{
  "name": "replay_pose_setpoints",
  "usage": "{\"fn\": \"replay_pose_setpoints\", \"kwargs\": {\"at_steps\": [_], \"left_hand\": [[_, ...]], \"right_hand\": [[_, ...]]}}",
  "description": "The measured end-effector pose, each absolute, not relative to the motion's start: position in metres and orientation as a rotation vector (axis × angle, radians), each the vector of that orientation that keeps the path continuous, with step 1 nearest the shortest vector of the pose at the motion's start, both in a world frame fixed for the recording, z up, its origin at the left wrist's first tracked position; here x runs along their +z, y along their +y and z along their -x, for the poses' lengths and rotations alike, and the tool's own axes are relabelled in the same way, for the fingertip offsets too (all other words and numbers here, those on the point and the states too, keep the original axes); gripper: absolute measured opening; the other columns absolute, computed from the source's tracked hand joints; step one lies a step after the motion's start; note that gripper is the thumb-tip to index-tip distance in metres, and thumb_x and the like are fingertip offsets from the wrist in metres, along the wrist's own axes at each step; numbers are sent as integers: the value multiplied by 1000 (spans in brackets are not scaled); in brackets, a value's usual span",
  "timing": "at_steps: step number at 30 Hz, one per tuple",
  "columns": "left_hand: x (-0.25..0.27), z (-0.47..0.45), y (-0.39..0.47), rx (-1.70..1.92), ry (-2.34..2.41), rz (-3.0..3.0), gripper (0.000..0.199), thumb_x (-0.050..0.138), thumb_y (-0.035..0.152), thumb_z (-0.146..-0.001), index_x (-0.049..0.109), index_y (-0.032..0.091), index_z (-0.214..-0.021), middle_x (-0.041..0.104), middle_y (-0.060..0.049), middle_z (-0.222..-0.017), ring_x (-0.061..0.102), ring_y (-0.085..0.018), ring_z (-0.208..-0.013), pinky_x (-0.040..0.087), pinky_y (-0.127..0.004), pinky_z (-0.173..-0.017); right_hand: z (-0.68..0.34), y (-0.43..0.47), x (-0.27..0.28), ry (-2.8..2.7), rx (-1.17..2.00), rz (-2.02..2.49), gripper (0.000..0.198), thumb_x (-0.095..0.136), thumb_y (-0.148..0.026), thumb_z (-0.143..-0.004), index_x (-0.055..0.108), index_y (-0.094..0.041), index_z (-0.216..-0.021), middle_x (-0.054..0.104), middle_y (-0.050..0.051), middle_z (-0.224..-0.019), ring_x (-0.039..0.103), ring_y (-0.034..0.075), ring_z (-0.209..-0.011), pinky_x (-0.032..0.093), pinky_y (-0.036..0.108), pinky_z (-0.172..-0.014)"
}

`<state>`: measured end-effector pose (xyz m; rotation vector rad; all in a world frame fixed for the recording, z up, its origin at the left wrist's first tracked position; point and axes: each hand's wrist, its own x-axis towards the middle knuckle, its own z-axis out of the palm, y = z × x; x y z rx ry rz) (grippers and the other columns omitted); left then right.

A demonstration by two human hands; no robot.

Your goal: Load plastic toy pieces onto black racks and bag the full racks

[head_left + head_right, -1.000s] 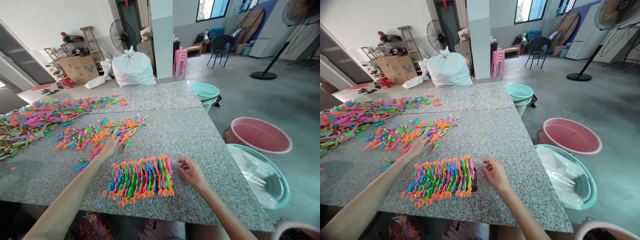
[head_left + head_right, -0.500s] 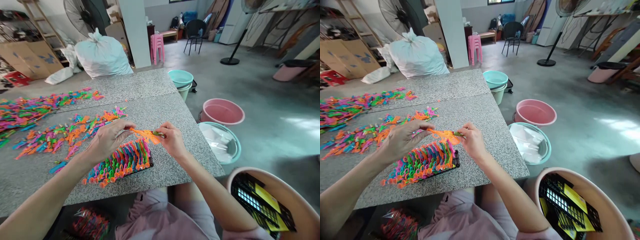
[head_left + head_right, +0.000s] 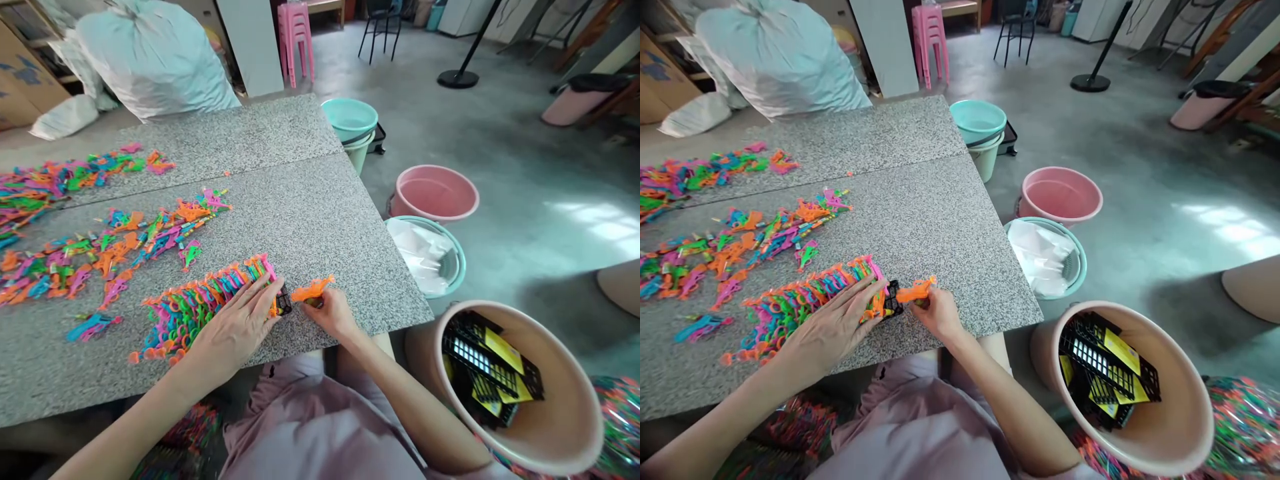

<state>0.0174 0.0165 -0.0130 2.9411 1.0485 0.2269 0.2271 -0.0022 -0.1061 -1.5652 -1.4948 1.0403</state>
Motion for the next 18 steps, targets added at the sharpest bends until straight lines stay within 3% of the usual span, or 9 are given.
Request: {"fn": "replay_pose_setpoints", "kwargs": {"at_steps": [4,7,12,14,18], "left_hand": [[-10,-20,14,218,1125,-2888,53,38,31,-103,26,19,-153,49,-15,-150,45,-26,-141,48,-44,-111],[-8,-22,12,244,1144,-2881,55,40,28,-102,24,20,-153,51,-16,-148,49,-27,-139,51,-44,-107],[-3,-27,12,306,1128,-2873,55,40,25,-101,25,19,-153,54,-16,-145,52,-27,-135,54,-44,-104],[-3,-27,12,325,1126,-2885,54,40,24,-101,25,18,-152,55,-16,-144,53,-27,-135,55,-42,-103],[-5,-26,12,324,1124,-2875,53,40,23,-101,25,18,-151,53,-17,-145,55,-26,-133,55,-41,-102]], "right_hand": [[-223,-3,-104,-1409,1130,1617,16,66,-22,-77,61,-18,-62,54,-5,-53,46,9,-49,34,21,-50],[-215,-1,-104,-1481,1127,1561,5,66,-16,-75,66,-19,-71,58,-5,-58,52,12,-55,39,21,-55],[-202,5,-99,-1620,1049,1584,11,65,-14,-79,70,-19,-87,69,-2,-72,61,14,-66,44,22,-63],[-201,8,-96,-1657,1014,1693,4,68,-19,-81,71,-18,-83,71,2,-73,63,15,-66,43,23,-62],[-202,9,-92,-1714,964,1852,16,72,-25,-81,68,-17,-68,70,3,-68,63,16,-63,39,24,-59]]}}
